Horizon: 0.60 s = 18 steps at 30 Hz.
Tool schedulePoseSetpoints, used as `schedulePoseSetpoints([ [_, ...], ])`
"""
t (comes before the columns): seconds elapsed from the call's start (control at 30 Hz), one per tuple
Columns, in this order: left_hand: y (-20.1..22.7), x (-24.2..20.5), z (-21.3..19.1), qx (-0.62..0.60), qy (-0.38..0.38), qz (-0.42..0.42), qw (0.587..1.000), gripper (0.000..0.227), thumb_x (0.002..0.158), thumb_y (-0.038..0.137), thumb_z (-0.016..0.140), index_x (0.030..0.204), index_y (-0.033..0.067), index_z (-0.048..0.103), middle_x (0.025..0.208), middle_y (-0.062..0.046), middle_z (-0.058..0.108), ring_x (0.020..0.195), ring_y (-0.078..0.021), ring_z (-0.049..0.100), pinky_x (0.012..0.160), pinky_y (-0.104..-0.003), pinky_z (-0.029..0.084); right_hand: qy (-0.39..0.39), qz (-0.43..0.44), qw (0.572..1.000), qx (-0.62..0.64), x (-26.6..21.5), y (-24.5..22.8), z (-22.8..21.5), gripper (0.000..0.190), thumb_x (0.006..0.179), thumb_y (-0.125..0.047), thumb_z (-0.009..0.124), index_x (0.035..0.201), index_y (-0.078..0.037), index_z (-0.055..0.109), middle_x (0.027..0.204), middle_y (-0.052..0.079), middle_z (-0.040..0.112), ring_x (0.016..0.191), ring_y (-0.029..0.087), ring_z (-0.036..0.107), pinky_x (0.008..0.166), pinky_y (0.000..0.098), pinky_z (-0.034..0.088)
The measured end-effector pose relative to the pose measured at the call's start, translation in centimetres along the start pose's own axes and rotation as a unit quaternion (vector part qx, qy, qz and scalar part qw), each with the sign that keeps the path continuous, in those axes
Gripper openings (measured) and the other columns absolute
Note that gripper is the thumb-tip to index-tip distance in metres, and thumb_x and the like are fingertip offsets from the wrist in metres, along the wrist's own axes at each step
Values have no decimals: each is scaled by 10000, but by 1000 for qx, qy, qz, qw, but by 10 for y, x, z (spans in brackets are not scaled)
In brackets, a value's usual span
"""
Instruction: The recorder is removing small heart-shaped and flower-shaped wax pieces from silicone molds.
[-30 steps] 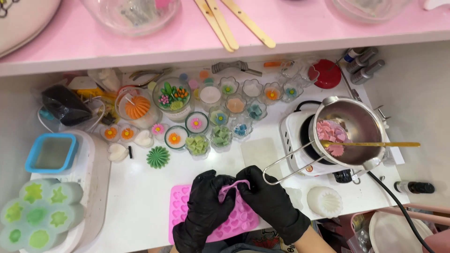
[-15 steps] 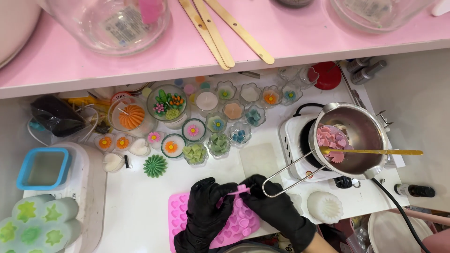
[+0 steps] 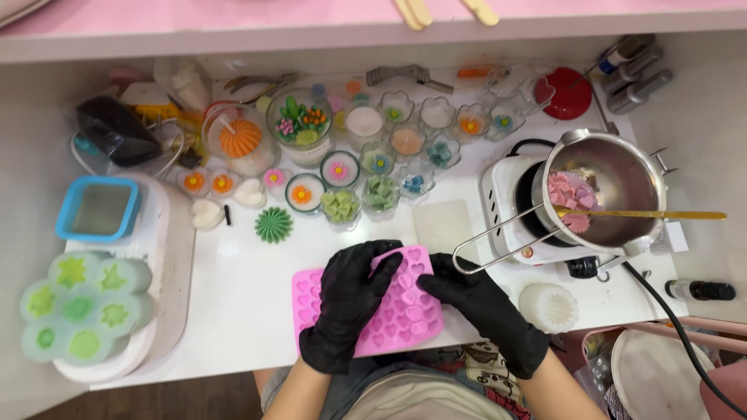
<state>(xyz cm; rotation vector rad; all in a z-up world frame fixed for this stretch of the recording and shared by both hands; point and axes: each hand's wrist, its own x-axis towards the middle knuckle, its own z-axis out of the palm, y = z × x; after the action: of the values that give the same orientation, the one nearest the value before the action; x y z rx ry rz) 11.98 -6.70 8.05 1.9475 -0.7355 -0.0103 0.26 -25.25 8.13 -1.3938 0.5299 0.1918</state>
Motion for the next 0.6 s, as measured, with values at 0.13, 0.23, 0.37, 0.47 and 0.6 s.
schedulePoseSetpoints([
  [0.13, 5, -2, -13, -11, -32, -28, 999, 250, 877, 234, 805, 1120, 186, 779, 974, -39, 742, 905, -242, 695, 823, -366, 555, -40, -41, 998, -12, -4, 16, 0, 446, 905, -86, 728, 1339, -43, 637, 1207, 46, 733, 1061, 106, 664, 927, 281, 546],
  [0.23, -3, -4, -16, -15, -75, 4, 997, 331, 831, 292, 819, 1144, 196, 769, 1000, -41, 742, 958, -263, 678, 955, -399, 508, -20, -47, 999, -14, 1, 36, 1, 421, 892, -56, 733, 1304, -39, 646, 1181, 47, 733, 1048, 116, 673, 924, 290, 560],
  [0.37, -5, -3, -16, 17, -136, 28, 990, 396, 797, 363, 818, 1143, 185, 746, 1041, -28, 752, 1113, -293, 653, 1117, -431, 409, 22, -63, 998, -13, 0, 51, 2, 375, 880, -14, 748, 1244, -28, 661, 1124, 48, 727, 1012, 125, 673, 890, 295, 569],
  [0.47, -3, -7, -8, 41, -148, 22, 988, 386, 757, 350, 806, 1106, 194, 753, 1008, -22, 751, 1097, -283, 661, 1116, -434, 399, 29, -99, 995, -15, -2, 60, -1, 346, 899, -4, 751, 1232, -16, 658, 1102, 50, 706, 1004, 127, 659, 881, 292, 562],
  [0.6, -3, -13, 0, 72, -64, 62, 993, 360, 715, 325, 823, 1026, 163, 741, 989, -37, 741, 1040, -293, 648, 1019, -437, 442, 57, -88, 994, 12, -5, 52, 4, 351, 905, -13, 721, 1246, -27, 637, 1118, 46, 722, 1011, 115, 676, 882, 269, 559],
])
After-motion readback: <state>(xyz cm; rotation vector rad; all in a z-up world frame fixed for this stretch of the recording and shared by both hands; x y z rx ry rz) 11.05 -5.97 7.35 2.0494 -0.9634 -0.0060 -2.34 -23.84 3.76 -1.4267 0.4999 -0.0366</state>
